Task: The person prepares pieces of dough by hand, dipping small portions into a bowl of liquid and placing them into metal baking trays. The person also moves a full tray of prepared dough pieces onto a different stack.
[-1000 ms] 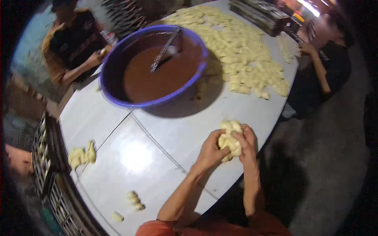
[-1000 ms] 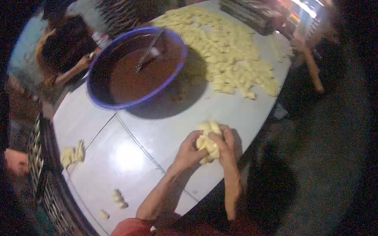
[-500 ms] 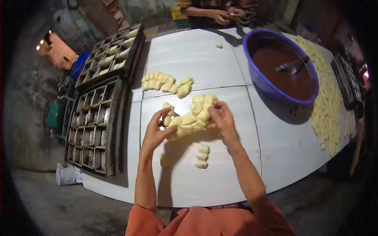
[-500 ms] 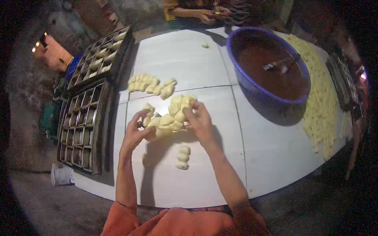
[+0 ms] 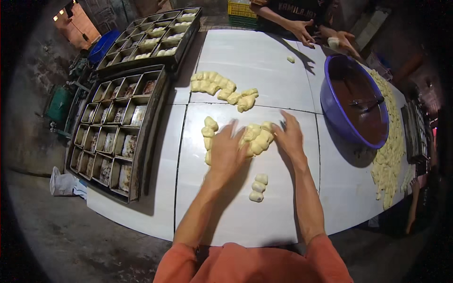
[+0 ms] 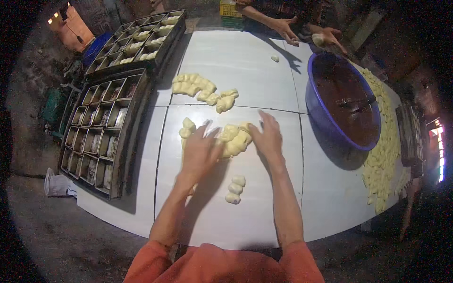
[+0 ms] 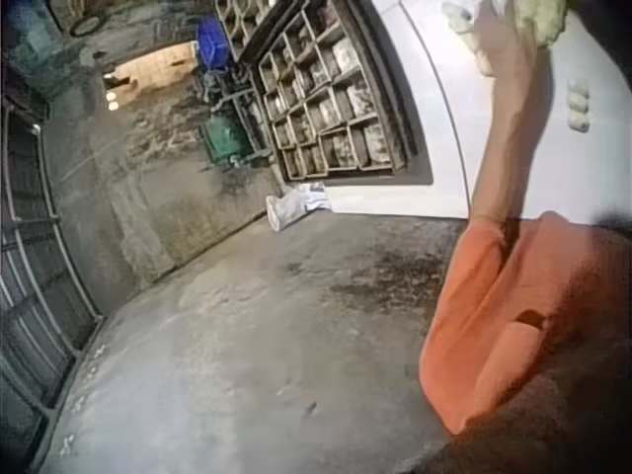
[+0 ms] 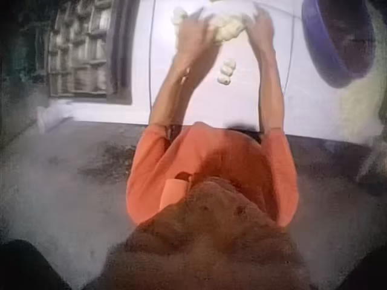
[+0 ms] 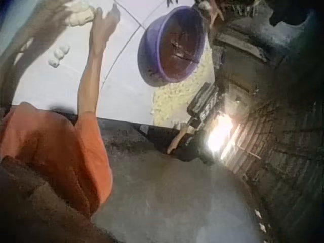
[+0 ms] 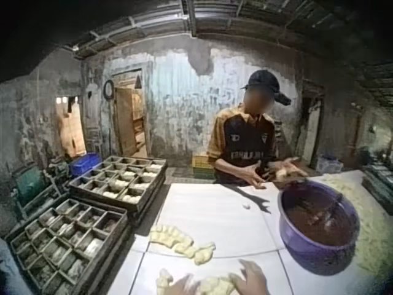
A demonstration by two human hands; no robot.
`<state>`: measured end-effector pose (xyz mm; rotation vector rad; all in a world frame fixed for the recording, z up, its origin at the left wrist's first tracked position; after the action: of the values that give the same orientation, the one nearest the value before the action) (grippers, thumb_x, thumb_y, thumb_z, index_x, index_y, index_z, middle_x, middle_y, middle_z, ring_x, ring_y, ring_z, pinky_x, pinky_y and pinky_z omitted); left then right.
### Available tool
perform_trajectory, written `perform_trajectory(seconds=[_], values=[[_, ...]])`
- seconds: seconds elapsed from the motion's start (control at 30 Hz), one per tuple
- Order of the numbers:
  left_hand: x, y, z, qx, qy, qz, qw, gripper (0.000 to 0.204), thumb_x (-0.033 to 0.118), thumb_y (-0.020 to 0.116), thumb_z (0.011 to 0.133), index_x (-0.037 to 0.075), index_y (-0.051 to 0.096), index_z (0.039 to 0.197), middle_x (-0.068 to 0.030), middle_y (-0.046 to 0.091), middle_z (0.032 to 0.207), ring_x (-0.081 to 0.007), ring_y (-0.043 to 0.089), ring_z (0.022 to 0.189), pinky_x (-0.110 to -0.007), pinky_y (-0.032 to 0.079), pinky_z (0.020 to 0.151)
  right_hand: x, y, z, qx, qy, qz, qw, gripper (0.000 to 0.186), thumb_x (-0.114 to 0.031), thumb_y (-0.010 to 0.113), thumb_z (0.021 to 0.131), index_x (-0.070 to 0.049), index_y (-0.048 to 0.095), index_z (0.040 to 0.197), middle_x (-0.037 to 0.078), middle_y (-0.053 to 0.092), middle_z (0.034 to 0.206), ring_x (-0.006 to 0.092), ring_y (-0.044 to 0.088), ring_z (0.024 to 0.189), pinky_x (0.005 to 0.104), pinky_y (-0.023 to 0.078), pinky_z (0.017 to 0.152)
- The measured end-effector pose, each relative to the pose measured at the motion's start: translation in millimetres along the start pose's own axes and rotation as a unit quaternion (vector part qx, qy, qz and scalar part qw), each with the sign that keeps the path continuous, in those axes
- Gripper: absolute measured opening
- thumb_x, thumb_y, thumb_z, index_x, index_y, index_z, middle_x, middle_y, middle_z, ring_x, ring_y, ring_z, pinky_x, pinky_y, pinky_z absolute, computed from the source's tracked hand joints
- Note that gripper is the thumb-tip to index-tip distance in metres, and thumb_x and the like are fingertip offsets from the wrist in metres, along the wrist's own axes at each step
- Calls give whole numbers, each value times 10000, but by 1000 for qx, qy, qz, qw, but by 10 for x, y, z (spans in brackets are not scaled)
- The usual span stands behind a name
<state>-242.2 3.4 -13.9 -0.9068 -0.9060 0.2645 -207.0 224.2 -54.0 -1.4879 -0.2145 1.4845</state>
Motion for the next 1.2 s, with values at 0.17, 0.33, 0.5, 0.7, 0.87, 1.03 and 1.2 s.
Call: perform_trajectory(seconds=[0.17, 0.33, 0.5, 0.7, 0.87, 1.03, 1.2], values=[[247, 746, 122, -81, 20, 69, 994, 373, 253, 580, 936, 79, 594, 1266, -139, 556, 1376, -320, 508, 1275, -616, 317, 1076, -338, 379, 87, -137, -191, -64, 970, 445, -303, 626, 877, -14, 616, 1216, 231, 616, 1229, 372, 574, 1124, 459, 457, 967], [181, 786, 101, -37, 5, 91, 995, 395, 247, 546, 944, 42, 585, 1279, -130, 538, 1388, -311, 457, 1331, -659, 266, 1092, 597, -110, 6, -8, 154, 371, 916, 260, -193, 607, 964, -36, 536, 1159, 69, 638, 892, 145, 631, 739, 283, 516, 618], [213, 777, 96, -66, 0, 71, 995, 476, 353, 621, 921, 36, 595, 1274, -185, 496, 1424, -349, 430, 1352, -702, 177, 1109, 757, -480, -364, 3, 192, 556, 809, 332, -234, 554, 1023, -83, 513, 1315, 108, 641, 1052, 167, 660, 895, 274, 576, 713], [520, 587, -42, -93, -118, -310, 939, 439, 319, 714, 896, 22, 653, 1212, -155, 634, 1232, -256, 621, 1119, -473, 422, 1019, 138, -273, -890, -99, 219, 591, 770, 312, -166, 570, 1012, -33, 515, 1290, 102, 649, 1065, 163, 666, 938, 283, 580, 822], [373, 656, -278, -115, -223, -474, 844, 324, 215, 735, 885, -27, 696, 1098, -76, 701, 1050, -147, 643, 956, -290, 514, 822, -185, -96, -1181, -171, 257, 547, 778, 355, -136, 644, 961, -42, 506, 1274, 75, 652, 1049, 131, 654, 925, 280, 589, 780], [435, 593, -349, -11, -172, -464, 869, 260, 152, 670, 928, 0, 671, 1139, -131, 637, 1251, -212, 590, 1176, -329, 498, 927, -168, -261, -1175, -41, 189, 427, 883, 231, -128, 685, 930, -24, 547, 1083, 78, 575, 1109, 145, 603, 1002, 256, 563, 790], [899, 297, -274, 105, -69, -429, 894, 439, 242, 679, 943, -5, 585, 1295, -193, 644, 1266, -276, 639, 1152, -358, 506, 947, -198, -441, -1221, -26, 144, 445, 883, 113, -98, 652, 956, -37, 574, 1011, 30, 584, 1035, 111, 579, 961, 230, 496, 777]])
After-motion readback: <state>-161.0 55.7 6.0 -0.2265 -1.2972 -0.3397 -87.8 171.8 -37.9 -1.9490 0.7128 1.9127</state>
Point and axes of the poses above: each hand's wrist, its own z-axis towards the middle knuckle, its own y-axis out of the palm, x = y × z, the point moved 10 cm from there along z, towards the middle knuckle
